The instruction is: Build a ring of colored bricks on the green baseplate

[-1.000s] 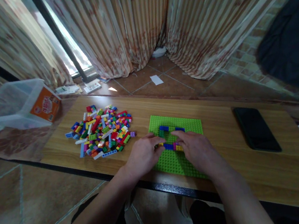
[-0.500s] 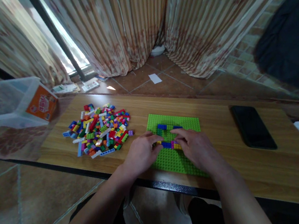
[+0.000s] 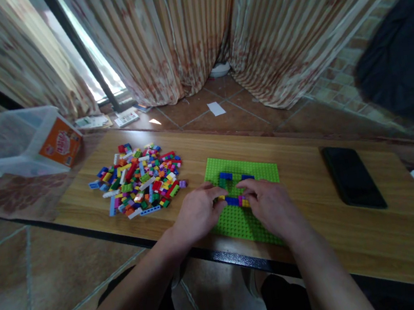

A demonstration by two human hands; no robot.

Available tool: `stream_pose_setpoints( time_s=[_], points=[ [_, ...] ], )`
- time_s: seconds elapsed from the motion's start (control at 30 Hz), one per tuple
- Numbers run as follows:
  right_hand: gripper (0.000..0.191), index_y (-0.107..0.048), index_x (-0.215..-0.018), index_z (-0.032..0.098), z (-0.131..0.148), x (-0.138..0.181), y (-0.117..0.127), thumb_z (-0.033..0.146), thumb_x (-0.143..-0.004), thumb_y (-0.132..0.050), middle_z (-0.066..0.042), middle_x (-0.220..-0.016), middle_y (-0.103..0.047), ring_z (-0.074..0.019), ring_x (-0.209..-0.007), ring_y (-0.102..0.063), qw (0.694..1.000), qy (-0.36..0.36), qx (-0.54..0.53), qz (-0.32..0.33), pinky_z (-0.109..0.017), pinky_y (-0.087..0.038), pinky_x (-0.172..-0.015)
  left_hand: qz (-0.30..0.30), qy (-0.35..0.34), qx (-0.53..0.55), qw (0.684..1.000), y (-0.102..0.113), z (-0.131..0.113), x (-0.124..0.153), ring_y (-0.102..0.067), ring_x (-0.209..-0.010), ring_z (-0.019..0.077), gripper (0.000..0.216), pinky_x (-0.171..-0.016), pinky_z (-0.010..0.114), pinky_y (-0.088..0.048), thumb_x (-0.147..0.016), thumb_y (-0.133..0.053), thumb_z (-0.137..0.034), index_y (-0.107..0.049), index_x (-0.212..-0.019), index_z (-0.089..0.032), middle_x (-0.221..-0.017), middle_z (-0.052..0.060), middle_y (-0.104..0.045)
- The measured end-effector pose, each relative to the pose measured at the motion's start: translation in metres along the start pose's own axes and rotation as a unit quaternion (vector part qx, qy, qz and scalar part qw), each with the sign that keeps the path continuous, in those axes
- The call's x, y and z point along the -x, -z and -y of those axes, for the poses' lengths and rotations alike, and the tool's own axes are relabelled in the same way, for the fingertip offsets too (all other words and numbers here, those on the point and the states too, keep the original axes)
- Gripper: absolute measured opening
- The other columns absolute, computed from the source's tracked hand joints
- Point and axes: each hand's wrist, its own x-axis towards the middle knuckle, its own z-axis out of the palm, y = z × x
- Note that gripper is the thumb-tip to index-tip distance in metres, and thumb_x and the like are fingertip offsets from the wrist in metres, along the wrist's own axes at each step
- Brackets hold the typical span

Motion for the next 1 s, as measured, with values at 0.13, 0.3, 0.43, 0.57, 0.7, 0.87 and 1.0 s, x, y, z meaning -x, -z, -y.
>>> stream_pose_setpoints(
  time_s=[0.13,0.3,0.43,0.57,0.7,0.87,1.0],
  points=[
    [0.030,-0.072,-0.097,0.023,0.004,-0.001,-0.002,0.015,-0.080,-0.048,-0.005,-0.084,-0.074,-0.0217,-0.077,-0.068,1.000,-0.001,0.016,-0.011,-0.037,-0.052,-0.074,-0.008,-0.005,0.000,1.000,-0.002,0.001,0.000,-0.066,-0.088,0.0205,0.027,-0.083,0.035,-0.055,-0.089,-0.052,-0.022,-0.069,-0.108,-0.024,-0.103,0.006,-0.067],
    [0.032,-0.072,-0.100,0.022,0.005,0.000,-0.006,0.014,-0.079,-0.049,-0.004,-0.080,-0.074,-0.0207,-0.073,-0.068,0.999,-0.018,0.015,-0.026,-0.036,-0.052,-0.072,-0.011,-0.005,-0.002,1.000,-0.002,0.001,0.000,-0.066,-0.090,0.0203,0.026,-0.086,0.034,-0.054,-0.088,-0.053,-0.021,-0.069,-0.108,-0.024,-0.103,0.005,-0.067],
    [0.029,-0.070,-0.105,0.024,0.002,0.002,-0.002,0.020,-0.082,-0.053,-0.002,-0.082,-0.076,-0.0209,-0.078,-0.070,0.997,-0.044,-0.044,-0.035,-0.036,-0.053,-0.075,-0.009,-0.009,0.007,1.000,0.000,0.002,0.001,-0.066,-0.090,0.0197,0.026,-0.085,0.033,-0.054,-0.087,-0.054,-0.020,-0.070,-0.107,-0.025,-0.103,0.005,-0.067],
    [0.026,-0.070,-0.104,0.022,-0.005,0.002,0.009,0.029,-0.082,-0.057,-0.004,-0.087,-0.076,-0.0224,-0.083,-0.071,0.980,-0.109,-0.099,-0.133,-0.037,-0.054,-0.079,-0.010,-0.014,0.031,0.999,0.001,0.004,0.000,-0.066,-0.090,0.0188,0.026,-0.086,0.032,-0.053,-0.087,-0.054,-0.020,-0.071,-0.106,-0.023,-0.102,0.005,-0.068],
    [0.027,-0.071,-0.100,0.020,-0.013,0.000,0.014,0.037,-0.082,-0.059,-0.007,-0.089,-0.075,-0.0237,-0.082,-0.070,0.954,-0.164,-0.130,-0.216,-0.036,-0.055,-0.075,-0.021,-0.021,0.070,0.997,0.005,0.007,-0.002,-0.067,-0.087,0.0176,0.025,-0.081,0.029,-0.053,-0.088,-0.052,-0.020,-0.072,-0.104,-0.022,-0.100,0.005,-0.070],
    [0.037,-0.064,-0.115,0.022,-0.009,-0.002,0.014,0.041,-0.084,-0.056,-0.010,-0.111,-0.070,-0.0258,-0.098,-0.067,0.976,-0.108,-0.098,-0.162,-0.042,-0.053,-0.085,-0.080,0.004,0.109,0.991,0.021,0.024,-0.007,-0.066,-0.080,0.0158,0.025,-0.076,0.026,-0.052,-0.088,-0.052,-0.020,-0.071,-0.105,-0.018,-0.093,0.005,-0.072],
    [0.071,-0.047,-0.136,0.024,-0.006,0.001,0.007,0.043,-0.072,-0.070,-0.012,-0.140,-0.051,-0.0315,-0.128,-0.049,0.997,-0.007,-0.055,-0.049,-0.053,-0.042,-0.104,-0.134,0.038,0.109,0.984,0.042,0.050,-0.010,-0.066,-0.081,0.0152,0.028,-0.078,0.026,-0.052,-0.084,-0.051,-0.012,-0.072,-0.102,-0.018,-0.092,0.004,-0.073]
  ],
)
